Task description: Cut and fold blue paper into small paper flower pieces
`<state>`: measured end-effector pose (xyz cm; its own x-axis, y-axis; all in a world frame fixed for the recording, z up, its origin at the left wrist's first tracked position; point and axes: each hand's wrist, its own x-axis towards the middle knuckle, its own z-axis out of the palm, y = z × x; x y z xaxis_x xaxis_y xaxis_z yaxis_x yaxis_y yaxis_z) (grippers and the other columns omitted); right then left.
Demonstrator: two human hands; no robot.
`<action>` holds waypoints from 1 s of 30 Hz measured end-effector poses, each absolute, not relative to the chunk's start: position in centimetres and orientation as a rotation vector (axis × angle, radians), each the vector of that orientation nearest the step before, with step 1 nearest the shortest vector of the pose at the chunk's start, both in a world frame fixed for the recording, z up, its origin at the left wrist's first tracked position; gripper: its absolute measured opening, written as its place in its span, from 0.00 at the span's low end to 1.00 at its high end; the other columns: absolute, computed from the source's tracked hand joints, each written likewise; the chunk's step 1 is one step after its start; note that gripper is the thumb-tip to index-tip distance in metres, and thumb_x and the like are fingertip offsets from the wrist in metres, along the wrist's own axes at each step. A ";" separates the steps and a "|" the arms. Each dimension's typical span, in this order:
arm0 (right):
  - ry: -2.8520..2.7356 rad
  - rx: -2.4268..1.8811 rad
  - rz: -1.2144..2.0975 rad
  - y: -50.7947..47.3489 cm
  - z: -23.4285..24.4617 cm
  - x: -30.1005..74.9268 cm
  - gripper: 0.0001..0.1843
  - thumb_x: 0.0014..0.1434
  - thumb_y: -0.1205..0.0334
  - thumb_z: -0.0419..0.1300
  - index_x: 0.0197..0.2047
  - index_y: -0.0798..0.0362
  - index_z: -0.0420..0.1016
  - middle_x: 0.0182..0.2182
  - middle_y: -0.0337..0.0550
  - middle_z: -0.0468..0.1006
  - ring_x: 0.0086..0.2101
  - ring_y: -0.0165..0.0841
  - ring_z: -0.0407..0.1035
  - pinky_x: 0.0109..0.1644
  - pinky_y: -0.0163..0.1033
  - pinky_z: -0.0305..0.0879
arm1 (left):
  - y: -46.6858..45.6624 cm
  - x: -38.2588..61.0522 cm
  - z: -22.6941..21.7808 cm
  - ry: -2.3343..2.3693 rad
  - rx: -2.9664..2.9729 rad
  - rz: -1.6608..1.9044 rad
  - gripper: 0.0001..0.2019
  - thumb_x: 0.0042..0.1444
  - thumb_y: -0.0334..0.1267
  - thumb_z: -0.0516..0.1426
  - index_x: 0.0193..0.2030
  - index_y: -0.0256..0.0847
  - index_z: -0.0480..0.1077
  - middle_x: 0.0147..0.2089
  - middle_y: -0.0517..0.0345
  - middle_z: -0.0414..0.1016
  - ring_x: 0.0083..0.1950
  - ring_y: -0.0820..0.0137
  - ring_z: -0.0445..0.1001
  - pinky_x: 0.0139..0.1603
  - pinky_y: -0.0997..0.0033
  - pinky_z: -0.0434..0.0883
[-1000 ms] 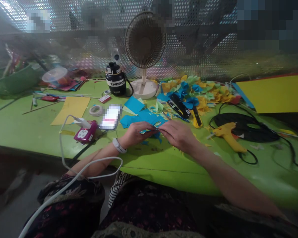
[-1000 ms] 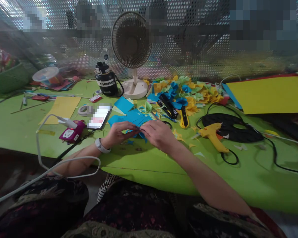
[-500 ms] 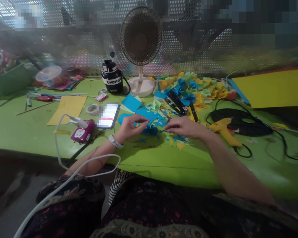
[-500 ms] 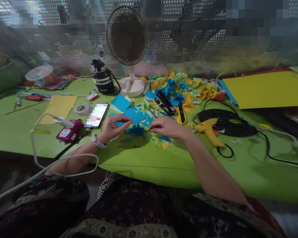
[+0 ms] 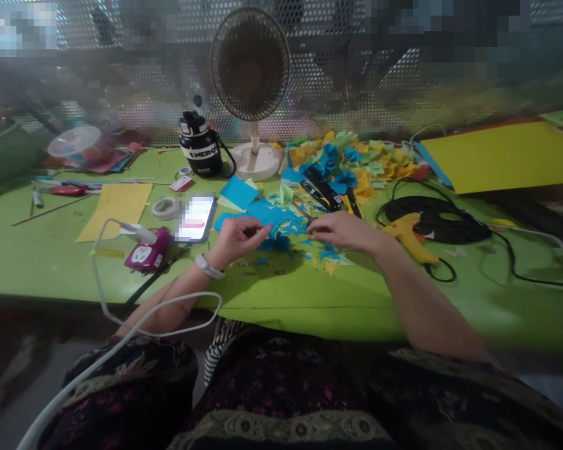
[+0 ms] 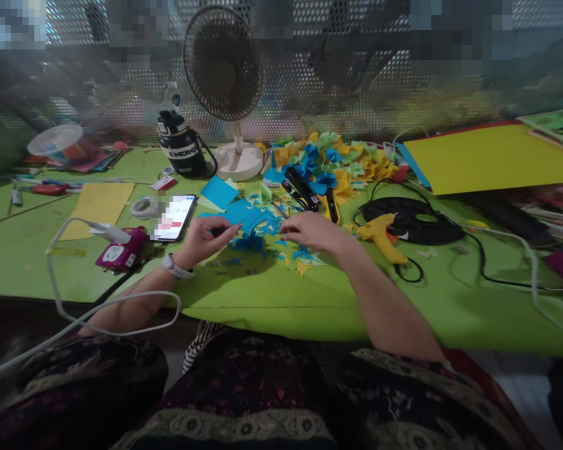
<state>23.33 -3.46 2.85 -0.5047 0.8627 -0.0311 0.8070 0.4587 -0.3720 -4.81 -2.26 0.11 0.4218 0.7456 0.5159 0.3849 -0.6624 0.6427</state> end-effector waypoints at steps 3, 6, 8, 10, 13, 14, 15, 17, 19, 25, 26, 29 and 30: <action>-2.304 -1.584 0.249 -3.4 3.7 24.6 0.13 0.63 0.56 0.57 0.42 0.48 0.83 0.41 0.45 0.84 0.40 0.40 0.75 0.42 0.41 0.66 | -2.3 -5.1 0.5 0.928 2.354 0.958 0.20 0.59 0.52 0.59 0.22 0.40 0.73 0.17 0.61 0.66 0.19 0.77 0.58 0.21 0.72 0.54; -2.118 -1.673 0.102 -3.2 4.4 25.9 0.14 0.63 0.57 0.56 0.42 0.50 0.83 0.41 0.48 0.84 0.39 0.41 0.75 0.42 0.42 0.65 | -2.0 -5.2 0.2 0.887 2.501 0.747 0.17 0.52 0.55 0.64 0.25 0.44 0.75 0.15 0.64 0.64 0.18 0.75 0.58 0.22 0.72 0.54; -2.070 -1.741 0.073 -3.0 4.5 26.5 0.14 0.63 0.57 0.56 0.42 0.51 0.83 0.40 0.49 0.84 0.38 0.41 0.75 0.41 0.42 0.64 | -1.7 -5.2 -0.3 0.909 2.565 0.662 0.16 0.47 0.56 0.66 0.25 0.45 0.76 0.16 0.64 0.64 0.18 0.74 0.60 0.23 0.72 0.54; -2.053 -1.823 0.064 -2.7 4.5 26.9 0.14 0.63 0.57 0.57 0.42 0.52 0.83 0.38 0.49 0.84 0.37 0.41 0.75 0.39 0.41 0.63 | -1.4 -5.1 -0.7 0.954 2.610 0.585 0.13 0.48 0.53 0.66 0.28 0.46 0.77 0.17 0.63 0.66 0.19 0.73 0.63 0.23 0.72 0.53; -2.020 -1.907 0.056 -2.4 4.3 27.4 0.13 0.62 0.56 0.58 0.41 0.51 0.83 0.35 0.47 0.83 0.34 0.39 0.74 0.35 0.39 0.60 | -1.3 -5.2 -1.0 1.008 2.643 0.482 0.07 0.52 0.45 0.62 0.32 0.46 0.79 0.18 0.62 0.70 0.21 0.71 0.66 0.24 0.72 0.54; -2.001 -1.923 0.051 -2.4 4.3 27.6 0.13 0.62 0.55 0.58 0.41 0.51 0.83 0.34 0.47 0.83 0.33 0.39 0.74 0.35 0.39 0.60 | -1.3 -5.2 -1.1 1.018 2.638 0.460 0.06 0.53 0.43 0.61 0.33 0.46 0.79 0.19 0.62 0.72 0.22 0.71 0.67 0.25 0.72 0.55; -1.976 -1.936 0.044 -2.3 4.3 27.9 0.13 0.62 0.55 0.58 0.40 0.51 0.83 0.34 0.47 0.84 0.33 0.39 0.74 0.34 0.39 0.60 | -1.3 -5.2 -1.0 1.025 2.624 0.449 0.07 0.53 0.42 0.60 0.33 0.45 0.79 0.20 0.61 0.73 0.22 0.71 0.67 0.25 0.73 0.55; -1.923 -1.951 0.029 -2.2 4.5 28.5 0.13 0.62 0.56 0.58 0.40 0.52 0.83 0.36 0.47 0.84 0.35 0.39 0.74 0.35 0.39 0.60 | -1.3 -5.3 -0.9 1.032 2.576 0.478 0.07 0.54 0.40 0.59 0.34 0.44 0.79 0.22 0.60 0.74 0.22 0.72 0.67 0.25 0.73 0.57; -1.869 -1.951 0.003 -2.3 4.7 29.1 0.13 0.61 0.57 0.58 0.40 0.52 0.83 0.37 0.47 0.84 0.36 0.40 0.74 0.37 0.40 0.62 | -1.3 -5.2 -0.7 1.020 2.518 0.587 0.08 0.55 0.41 0.59 0.34 0.42 0.78 0.24 0.59 0.75 0.22 0.73 0.68 0.25 0.74 0.59; -1.742 -1.979 -0.027 -3.4 6.1 30.7 0.13 0.61 0.56 0.60 0.41 0.53 0.83 0.37 0.50 0.84 0.37 0.40 0.74 0.41 0.41 0.63 | -1.5 -4.9 -0.3 0.972 2.366 1.000 0.07 0.55 0.39 0.59 0.31 0.40 0.74 0.31 0.55 0.76 0.28 0.73 0.69 0.27 0.75 0.64; -1.726 -2.016 -0.032 -3.7 6.5 31.1 0.13 0.61 0.57 0.60 0.41 0.54 0.83 0.37 0.51 0.84 0.37 0.40 0.74 0.40 0.41 0.63 | -1.6 -4.8 -0.2 0.974 2.354 1.027 0.06 0.55 0.39 0.59 0.30 0.40 0.74 0.31 0.54 0.76 0.28 0.73 0.69 0.27 0.76 0.64; -1.671 -2.163 -0.039 -4.7 7.6 32.6 0.12 0.60 0.59 0.62 0.41 0.57 0.82 0.38 0.56 0.84 0.38 0.39 0.73 0.40 0.41 0.60 | -1.5 -4.9 -0.2 1.016 2.306 1.040 0.05 0.54 0.38 0.60 0.31 0.40 0.73 0.30 0.56 0.75 0.27 0.74 0.67 0.26 0.75 0.63; -1.644 -2.210 -0.014 -5.1 7.8 33.3 0.11 0.59 0.59 0.63 0.41 0.57 0.82 0.39 0.56 0.83 0.37 0.38 0.73 0.40 0.40 0.59 | -1.4 -4.9 -0.3 1.040 2.283 1.033 0.04 0.53 0.37 0.60 0.31 0.40 0.73 0.29 0.57 0.75 0.25 0.74 0.66 0.26 0.75 0.62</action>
